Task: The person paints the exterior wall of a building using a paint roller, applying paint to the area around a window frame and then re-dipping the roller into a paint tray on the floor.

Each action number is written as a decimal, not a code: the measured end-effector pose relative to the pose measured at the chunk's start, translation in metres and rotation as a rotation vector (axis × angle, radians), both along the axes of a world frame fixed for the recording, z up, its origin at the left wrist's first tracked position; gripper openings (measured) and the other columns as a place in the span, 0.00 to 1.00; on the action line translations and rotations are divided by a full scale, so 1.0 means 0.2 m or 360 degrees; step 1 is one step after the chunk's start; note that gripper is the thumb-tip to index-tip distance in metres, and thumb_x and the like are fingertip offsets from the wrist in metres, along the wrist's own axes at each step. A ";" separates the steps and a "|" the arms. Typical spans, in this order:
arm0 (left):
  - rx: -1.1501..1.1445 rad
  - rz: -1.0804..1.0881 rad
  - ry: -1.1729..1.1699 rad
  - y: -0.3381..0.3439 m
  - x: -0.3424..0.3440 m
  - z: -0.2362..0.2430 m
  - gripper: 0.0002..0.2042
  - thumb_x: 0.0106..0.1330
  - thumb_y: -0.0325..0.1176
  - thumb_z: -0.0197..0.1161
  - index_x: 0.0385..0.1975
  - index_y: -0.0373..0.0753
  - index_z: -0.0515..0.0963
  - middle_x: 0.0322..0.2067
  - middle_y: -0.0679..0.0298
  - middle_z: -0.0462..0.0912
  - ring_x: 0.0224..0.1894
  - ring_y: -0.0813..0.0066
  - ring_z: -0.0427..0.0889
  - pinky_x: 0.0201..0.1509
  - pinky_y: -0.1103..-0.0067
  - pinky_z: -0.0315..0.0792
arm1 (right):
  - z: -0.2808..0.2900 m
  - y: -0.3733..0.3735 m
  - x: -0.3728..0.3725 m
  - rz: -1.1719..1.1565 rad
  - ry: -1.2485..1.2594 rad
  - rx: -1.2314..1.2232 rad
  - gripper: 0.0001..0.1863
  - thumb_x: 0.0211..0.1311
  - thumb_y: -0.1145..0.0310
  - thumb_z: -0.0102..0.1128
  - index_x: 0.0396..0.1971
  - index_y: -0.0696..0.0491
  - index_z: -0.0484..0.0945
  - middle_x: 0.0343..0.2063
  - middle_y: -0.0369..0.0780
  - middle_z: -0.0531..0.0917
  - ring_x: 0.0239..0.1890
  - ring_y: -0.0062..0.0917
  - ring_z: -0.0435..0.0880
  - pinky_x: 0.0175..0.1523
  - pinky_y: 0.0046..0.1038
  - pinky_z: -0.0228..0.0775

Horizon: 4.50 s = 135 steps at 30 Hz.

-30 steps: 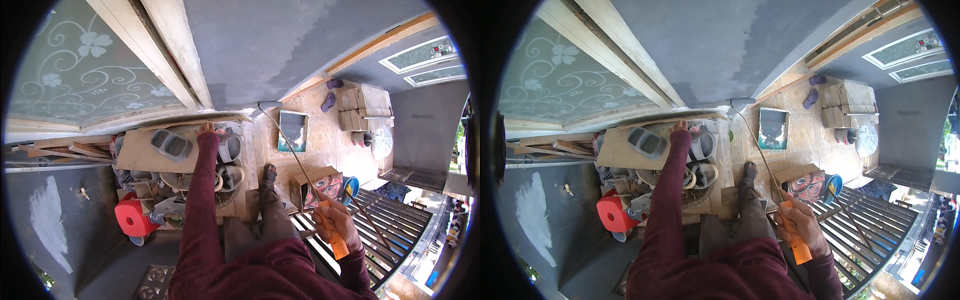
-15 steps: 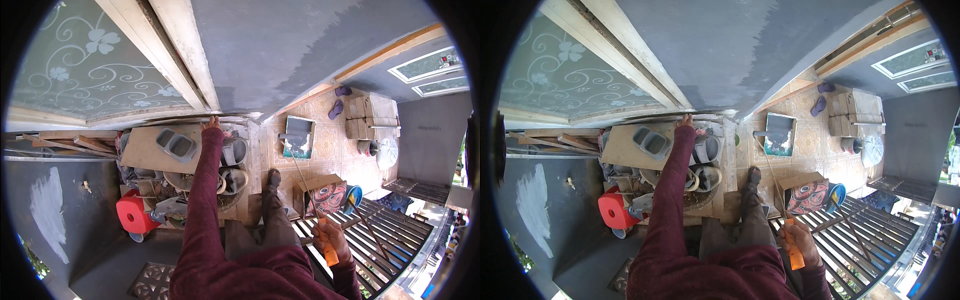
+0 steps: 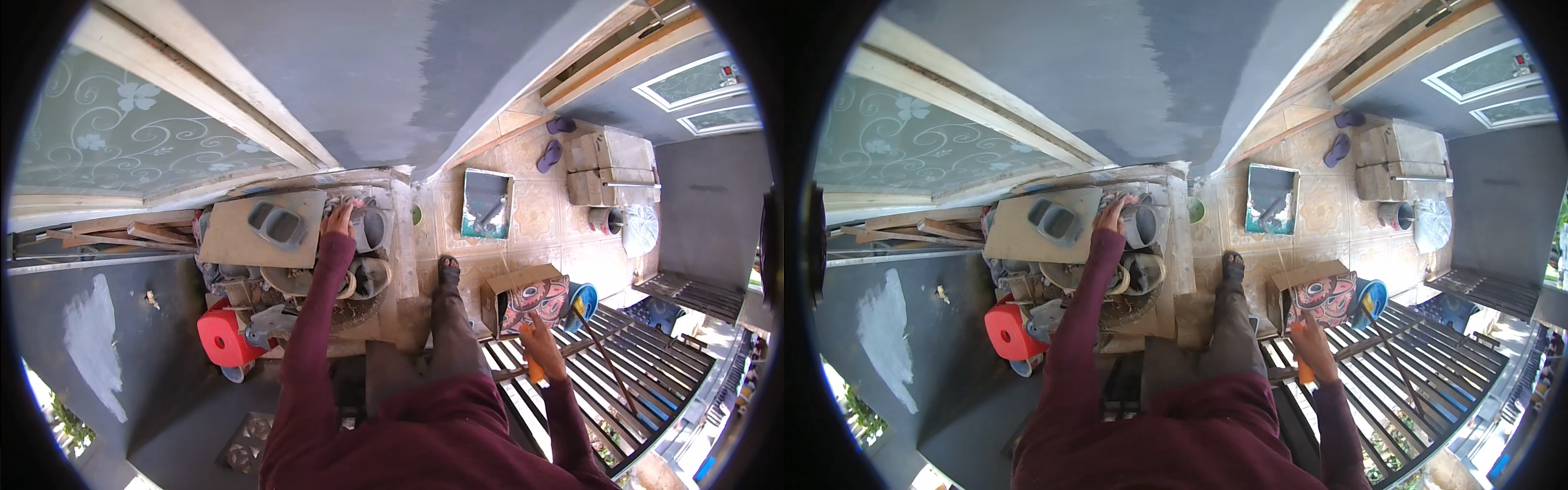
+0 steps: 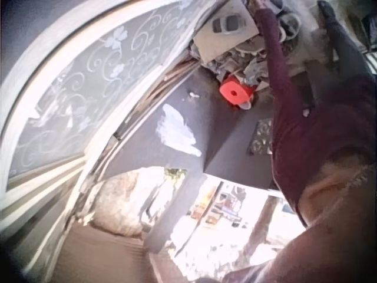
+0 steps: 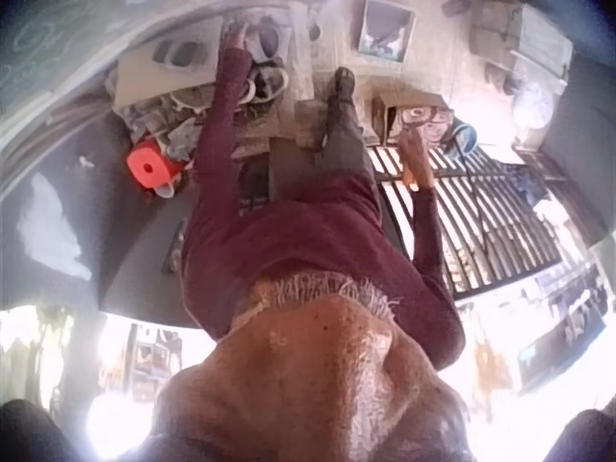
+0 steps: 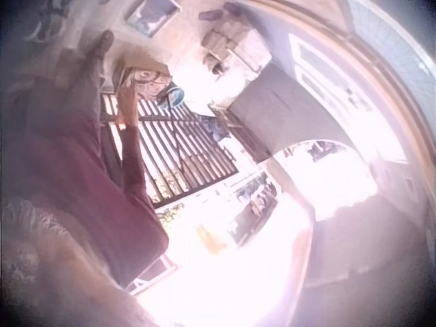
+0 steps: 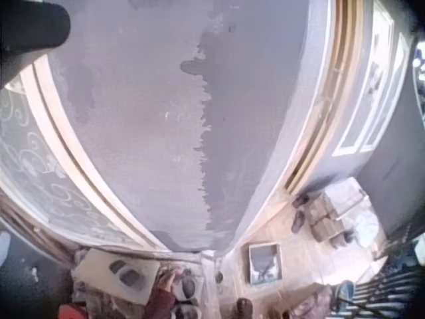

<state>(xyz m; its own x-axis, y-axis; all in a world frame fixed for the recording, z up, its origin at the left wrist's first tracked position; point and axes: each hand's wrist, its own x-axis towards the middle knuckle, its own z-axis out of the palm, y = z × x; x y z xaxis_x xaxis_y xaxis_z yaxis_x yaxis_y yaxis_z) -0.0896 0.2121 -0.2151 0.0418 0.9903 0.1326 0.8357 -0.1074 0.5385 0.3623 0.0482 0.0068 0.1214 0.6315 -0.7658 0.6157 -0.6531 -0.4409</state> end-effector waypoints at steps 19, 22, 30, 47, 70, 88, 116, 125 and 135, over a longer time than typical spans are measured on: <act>-0.1857 0.0693 -0.0616 -1.78 0.95 0.00 0.20 0.71 0.33 0.47 0.60 0.35 0.70 0.55 0.51 0.77 0.54 0.64 0.79 0.59 0.72 0.70 | -1.92 0.54 1.05 0.0350 -0.0413 0.0078 0.28 0.61 0.66 0.48 0.63 0.45 0.67 0.46 0.55 0.80 0.51 0.49 0.79 0.53 0.46 0.70; -0.1789 0.0934 -0.0759 -1.83 1.00 0.00 0.18 0.70 0.32 0.48 0.57 0.36 0.73 0.49 0.53 0.81 0.52 0.66 0.80 0.57 0.73 0.72 | -1.93 0.58 1.00 0.0375 -0.0456 -0.0010 0.26 0.65 0.60 0.43 0.63 0.40 0.67 0.46 0.53 0.81 0.50 0.50 0.80 0.53 0.48 0.70; -0.1923 0.0940 -0.0938 -1.71 1.12 -0.02 0.20 0.72 0.35 0.47 0.60 0.33 0.69 0.55 0.52 0.76 0.55 0.65 0.78 0.60 0.72 0.69 | -1.92 0.46 0.95 0.0194 -0.0451 0.0072 0.24 0.68 0.57 0.40 0.63 0.39 0.67 0.42 0.56 0.81 0.47 0.53 0.80 0.52 0.51 0.70; -0.2066 0.1207 -0.0792 -1.58 1.23 0.03 0.19 0.72 0.31 0.47 0.61 0.34 0.69 0.57 0.52 0.76 0.56 0.64 0.78 0.62 0.72 0.68 | -2.18 0.81 0.97 0.0207 -0.0532 -0.0070 0.24 0.69 0.57 0.41 0.64 0.33 0.67 0.45 0.53 0.81 0.48 0.50 0.80 0.54 0.48 0.70; -0.2079 0.1172 -0.0830 -1.51 1.25 0.03 0.18 0.73 0.30 0.47 0.60 0.34 0.70 0.55 0.53 0.77 0.55 0.67 0.79 0.60 0.73 0.69 | -2.09 0.61 1.01 0.0344 -0.0519 0.0010 0.26 0.67 0.59 0.40 0.65 0.34 0.65 0.40 0.56 0.82 0.43 0.54 0.81 0.50 0.52 0.70; -0.1983 0.1089 -0.0950 -1.71 1.17 -0.08 0.20 0.72 0.34 0.48 0.61 0.34 0.70 0.55 0.51 0.77 0.54 0.66 0.80 0.59 0.73 0.71 | -2.20 0.65 0.87 0.0262 -0.0545 0.0025 0.26 0.66 0.63 0.42 0.65 0.35 0.65 0.37 0.55 0.82 0.40 0.52 0.82 0.46 0.52 0.72; -0.2015 0.1149 -0.0993 -1.59 1.22 -0.07 0.20 0.71 0.33 0.47 0.60 0.32 0.69 0.55 0.51 0.77 0.55 0.64 0.79 0.61 0.72 0.69 | -2.16 0.76 1.02 0.0183 -0.0570 -0.0094 0.24 0.69 0.55 0.40 0.64 0.34 0.66 0.43 0.56 0.81 0.46 0.51 0.81 0.52 0.50 0.70; -0.1967 0.1154 -0.1023 -1.62 1.20 -0.08 0.18 0.72 0.32 0.48 0.59 0.34 0.70 0.54 0.52 0.78 0.54 0.67 0.80 0.59 0.73 0.71 | -2.08 0.74 0.90 0.0158 -0.0486 -0.0138 0.26 0.66 0.58 0.43 0.65 0.33 0.65 0.43 0.55 0.81 0.47 0.52 0.80 0.54 0.49 0.70; -0.1780 0.1054 -0.1296 -1.62 1.15 -0.06 0.20 0.71 0.35 0.51 0.61 0.34 0.69 0.53 0.54 0.78 0.52 0.68 0.80 0.57 0.74 0.72 | -1.79 0.38 0.96 0.0110 -0.0306 0.0274 0.23 0.61 0.53 0.51 0.51 0.51 0.73 0.40 0.56 0.81 0.44 0.54 0.79 0.50 0.51 0.69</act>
<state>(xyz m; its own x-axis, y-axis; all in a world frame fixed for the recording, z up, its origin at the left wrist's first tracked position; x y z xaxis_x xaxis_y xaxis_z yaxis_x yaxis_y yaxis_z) 0.1401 -0.1119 -0.2281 -0.1456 0.4062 -0.9021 0.0159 0.9127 0.4084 0.5540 0.1237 -0.3519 0.2061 0.7623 -0.6135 0.7395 -0.5320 -0.4125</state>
